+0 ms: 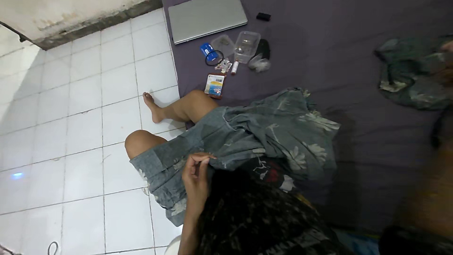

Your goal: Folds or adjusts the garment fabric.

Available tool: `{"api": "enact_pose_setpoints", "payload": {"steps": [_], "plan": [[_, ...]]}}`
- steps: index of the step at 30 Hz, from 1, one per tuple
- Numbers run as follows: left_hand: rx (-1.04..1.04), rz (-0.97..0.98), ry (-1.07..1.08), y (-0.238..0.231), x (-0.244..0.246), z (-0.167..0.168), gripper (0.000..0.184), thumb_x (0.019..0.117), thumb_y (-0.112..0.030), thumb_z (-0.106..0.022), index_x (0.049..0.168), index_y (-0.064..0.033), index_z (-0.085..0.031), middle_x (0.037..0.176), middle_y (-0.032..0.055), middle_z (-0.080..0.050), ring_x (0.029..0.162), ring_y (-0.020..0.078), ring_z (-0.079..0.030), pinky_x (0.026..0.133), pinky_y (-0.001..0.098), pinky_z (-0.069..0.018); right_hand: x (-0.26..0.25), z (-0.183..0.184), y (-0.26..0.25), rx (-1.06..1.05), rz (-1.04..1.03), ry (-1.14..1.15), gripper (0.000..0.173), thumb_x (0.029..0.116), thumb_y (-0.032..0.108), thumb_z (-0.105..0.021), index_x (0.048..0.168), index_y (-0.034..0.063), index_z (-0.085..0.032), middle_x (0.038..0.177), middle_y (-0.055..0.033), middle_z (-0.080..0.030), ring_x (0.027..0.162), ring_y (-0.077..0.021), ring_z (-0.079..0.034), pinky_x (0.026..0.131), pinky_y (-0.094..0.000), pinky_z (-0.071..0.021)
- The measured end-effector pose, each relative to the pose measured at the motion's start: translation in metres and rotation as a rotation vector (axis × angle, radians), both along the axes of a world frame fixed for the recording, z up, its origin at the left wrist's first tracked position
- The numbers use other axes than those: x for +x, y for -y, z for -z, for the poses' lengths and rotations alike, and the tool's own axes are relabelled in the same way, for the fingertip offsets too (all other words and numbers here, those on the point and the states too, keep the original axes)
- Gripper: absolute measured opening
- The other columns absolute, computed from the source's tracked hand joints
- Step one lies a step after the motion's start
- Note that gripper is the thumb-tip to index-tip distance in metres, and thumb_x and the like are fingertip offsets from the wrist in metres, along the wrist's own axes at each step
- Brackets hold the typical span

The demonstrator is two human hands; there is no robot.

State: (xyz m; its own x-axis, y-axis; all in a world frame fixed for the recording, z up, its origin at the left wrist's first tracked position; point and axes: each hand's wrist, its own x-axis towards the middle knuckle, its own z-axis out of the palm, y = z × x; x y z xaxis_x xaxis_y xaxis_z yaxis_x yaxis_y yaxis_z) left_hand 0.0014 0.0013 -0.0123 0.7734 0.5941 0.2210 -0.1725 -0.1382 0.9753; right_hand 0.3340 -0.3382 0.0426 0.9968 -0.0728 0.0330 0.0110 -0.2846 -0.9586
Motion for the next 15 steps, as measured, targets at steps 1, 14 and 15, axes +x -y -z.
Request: {"api": "enact_pose_setpoints", "payload": {"steps": [1, 14, 15], "plan": [[-0.025, -0.013, -0.042, -0.002, -0.001, -0.004, 0.013, 0.0986, 0.004, -0.051, 0.095, -0.0029, -0.061, 0.095, -0.0077, -0.072, 0.094, -0.0042, -0.067, 0.085, 0.0154, -0.055, 0.003, 0.013, 0.005, -0.025, -0.064, 0.032, 0.008, 0.1068, 0.02, -0.052, 0.101, 0.0214, -0.057, 0.071, 0.021, -0.053, 0.056, 0.0106, -0.05, 0.056, -0.0077, -0.0462], [-0.034, -0.042, -0.126, -0.01, -0.005, -0.008, 0.011, 0.091, 0.004, -0.063, 0.09, 0.0007, -0.074, 0.094, -0.0064, -0.071, 0.092, -0.0051, -0.066, 0.084, 0.0139, -0.0555, -0.157, 0.043, -0.192, -0.101, -1.128, 0.225, 0.031, 0.1016, 0.019, -0.053, 0.113, -0.0039, -0.071, 0.098, -0.0174, -0.067, 0.087, -0.0197, -0.064, 0.081, -0.0318, -0.054], [-0.012, -0.046, -0.128, -0.011, -0.005, -0.007, 0.01, 0.0903, 0.004, -0.065, 0.09, 0.0011, -0.074, 0.092, -0.0064, -0.071, 0.091, -0.0056, -0.065, 0.083, 0.0132, -0.0549, -0.165, 0.047, -0.202, -0.064, -1.169, 0.251, 0.031, 0.1001, 0.022, -0.06, 0.11, -0.0039, -0.073, 0.096, -0.018, -0.068, 0.085, -0.0197, -0.064, 0.079, -0.0296, -0.054]]}}
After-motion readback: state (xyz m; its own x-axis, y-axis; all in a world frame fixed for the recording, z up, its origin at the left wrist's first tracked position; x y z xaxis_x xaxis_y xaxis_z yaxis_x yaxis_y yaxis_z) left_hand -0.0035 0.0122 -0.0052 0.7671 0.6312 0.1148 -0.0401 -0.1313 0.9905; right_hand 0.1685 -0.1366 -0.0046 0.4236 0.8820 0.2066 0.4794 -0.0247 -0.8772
